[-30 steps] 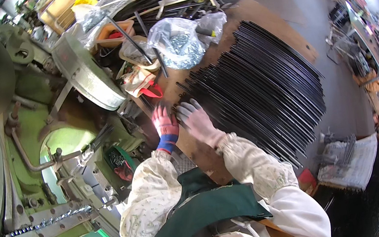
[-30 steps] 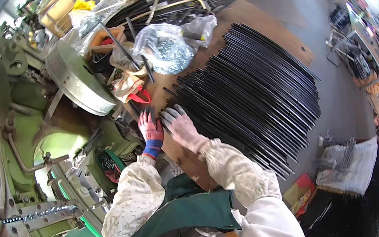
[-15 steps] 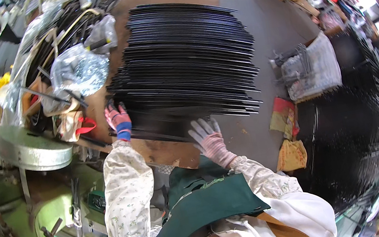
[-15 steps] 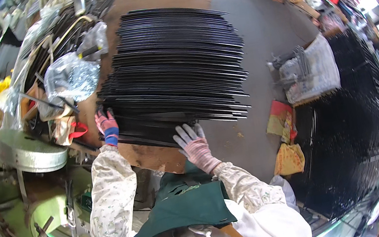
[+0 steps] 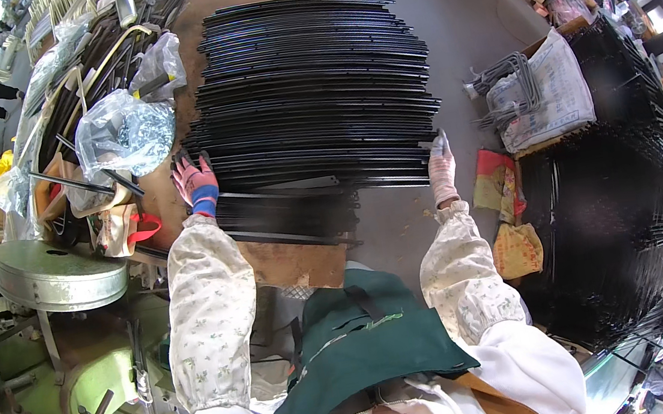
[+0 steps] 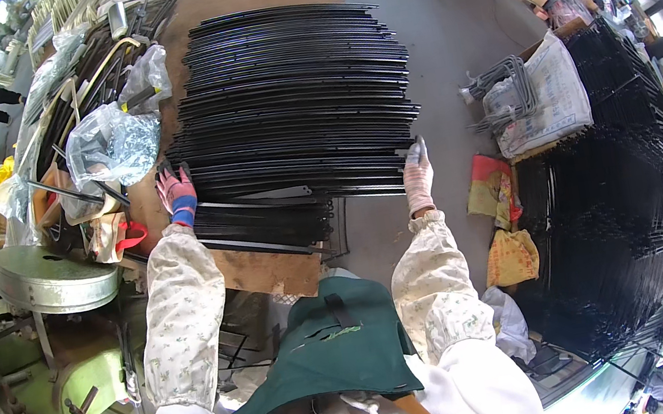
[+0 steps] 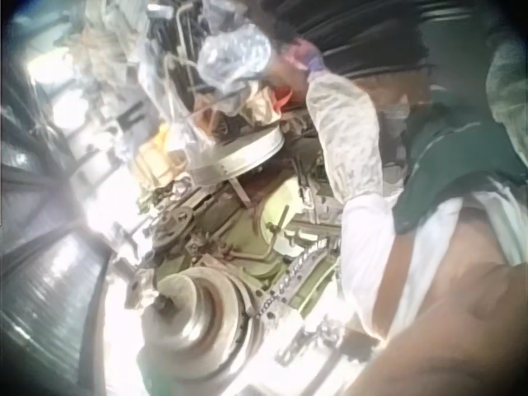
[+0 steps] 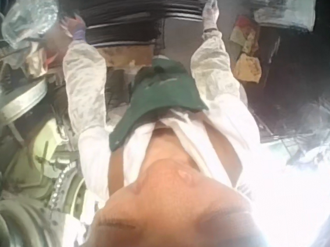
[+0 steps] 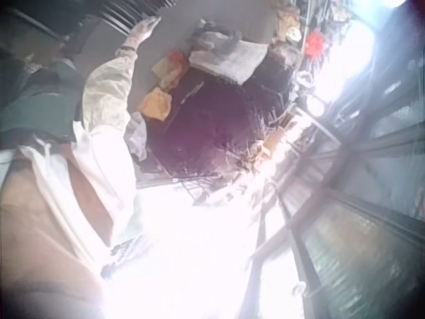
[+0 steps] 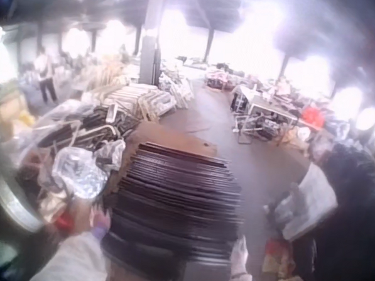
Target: The person cuts a blue strap securing a bundle of black metal rods with a utility knife, then removes the strap and separates the rods. They feed the rods one by one into a green bending machine to form them into U-shaped pieces.
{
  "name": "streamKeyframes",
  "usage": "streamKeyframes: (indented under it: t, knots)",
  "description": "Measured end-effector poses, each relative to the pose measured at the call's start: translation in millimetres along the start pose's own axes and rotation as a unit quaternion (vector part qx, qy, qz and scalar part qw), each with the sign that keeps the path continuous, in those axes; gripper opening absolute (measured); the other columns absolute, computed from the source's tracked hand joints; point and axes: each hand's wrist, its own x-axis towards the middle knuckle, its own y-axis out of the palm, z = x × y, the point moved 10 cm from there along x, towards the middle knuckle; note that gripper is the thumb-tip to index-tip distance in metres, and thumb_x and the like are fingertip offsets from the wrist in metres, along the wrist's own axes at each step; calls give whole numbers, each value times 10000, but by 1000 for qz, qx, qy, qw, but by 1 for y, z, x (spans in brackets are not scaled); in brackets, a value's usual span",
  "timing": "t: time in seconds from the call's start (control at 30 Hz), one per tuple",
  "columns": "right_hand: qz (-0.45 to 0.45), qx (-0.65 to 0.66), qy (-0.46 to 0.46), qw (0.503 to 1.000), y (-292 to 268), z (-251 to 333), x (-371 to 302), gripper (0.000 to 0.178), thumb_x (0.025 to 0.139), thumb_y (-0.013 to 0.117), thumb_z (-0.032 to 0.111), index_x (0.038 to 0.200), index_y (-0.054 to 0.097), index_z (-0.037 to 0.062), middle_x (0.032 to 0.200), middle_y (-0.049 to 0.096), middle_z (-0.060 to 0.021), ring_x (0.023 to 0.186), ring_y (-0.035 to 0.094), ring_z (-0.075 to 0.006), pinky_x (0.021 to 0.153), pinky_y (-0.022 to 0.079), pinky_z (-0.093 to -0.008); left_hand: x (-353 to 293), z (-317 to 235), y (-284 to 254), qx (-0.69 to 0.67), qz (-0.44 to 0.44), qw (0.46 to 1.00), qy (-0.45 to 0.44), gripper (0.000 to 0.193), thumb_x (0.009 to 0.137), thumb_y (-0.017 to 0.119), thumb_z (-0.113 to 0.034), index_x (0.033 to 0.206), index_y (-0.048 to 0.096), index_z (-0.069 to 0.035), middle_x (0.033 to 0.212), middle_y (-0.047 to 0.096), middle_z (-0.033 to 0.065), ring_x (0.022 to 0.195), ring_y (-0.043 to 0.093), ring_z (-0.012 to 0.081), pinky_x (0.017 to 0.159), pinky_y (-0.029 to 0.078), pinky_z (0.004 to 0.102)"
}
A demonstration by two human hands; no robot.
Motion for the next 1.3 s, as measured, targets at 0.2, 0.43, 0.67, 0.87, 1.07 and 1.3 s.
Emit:
streamKeyframes:
  t: [0.2,0.43,0.67,0.87,1.07,1.3]
  knots:
    - [-145,-361,-231,892,21,118,-60,482,941,577,250,1361,481,32,1329,534,-159,1147,529,-297,1012,398,-408,-5,31,-31,-31,-87,995,23,632,954,469,-484,1391,440,-28,1407,471,182,1321,402,380,1117,294,476]
    - [298,-203,-542,759,163,202,-275,416,746,704,170,1137,599,78,1187,587,-122,1100,550,-313,954,437,-473,-179,-6,-128,-390,-124,908,95,289,883,545,41,1170,569,28,1144,614,185,1071,589,313,951,453,387]
    - [278,-411,-540,679,244,156,-310,290,809,564,163,1085,597,80,983,581,-75,911,574,-249,705,489,-369,-273,56,-103,-524,-17,844,-112,168,922,564,-13,1054,655,37,923,696,76,834,633,145,791,503,288]
    - [318,-460,-524,642,257,142,-304,134,802,643,211,863,618,95,932,620,-94,883,625,-252,719,564,-378,-315,88,-117,-623,41,759,-185,158,962,536,-54,1009,668,20,915,699,73,711,596,101,638,478,236]
    - [314,-410,-463,720,233,166,-293,273,851,676,312,971,572,89,929,630,-116,861,648,-314,702,549,-415,-376,115,-134,-597,66,771,-212,167,963,553,-107,1034,662,-3,924,704,64,676,597,91,588,466,224]
    - [334,-209,-358,847,212,159,-261,163,890,635,190,871,680,35,766,639,-196,643,603,-311,640,484,-367,-416,118,-95,-603,102,768,-191,176,960,558,-123,1049,649,-1,917,714,77,692,618,111,596,472,237]
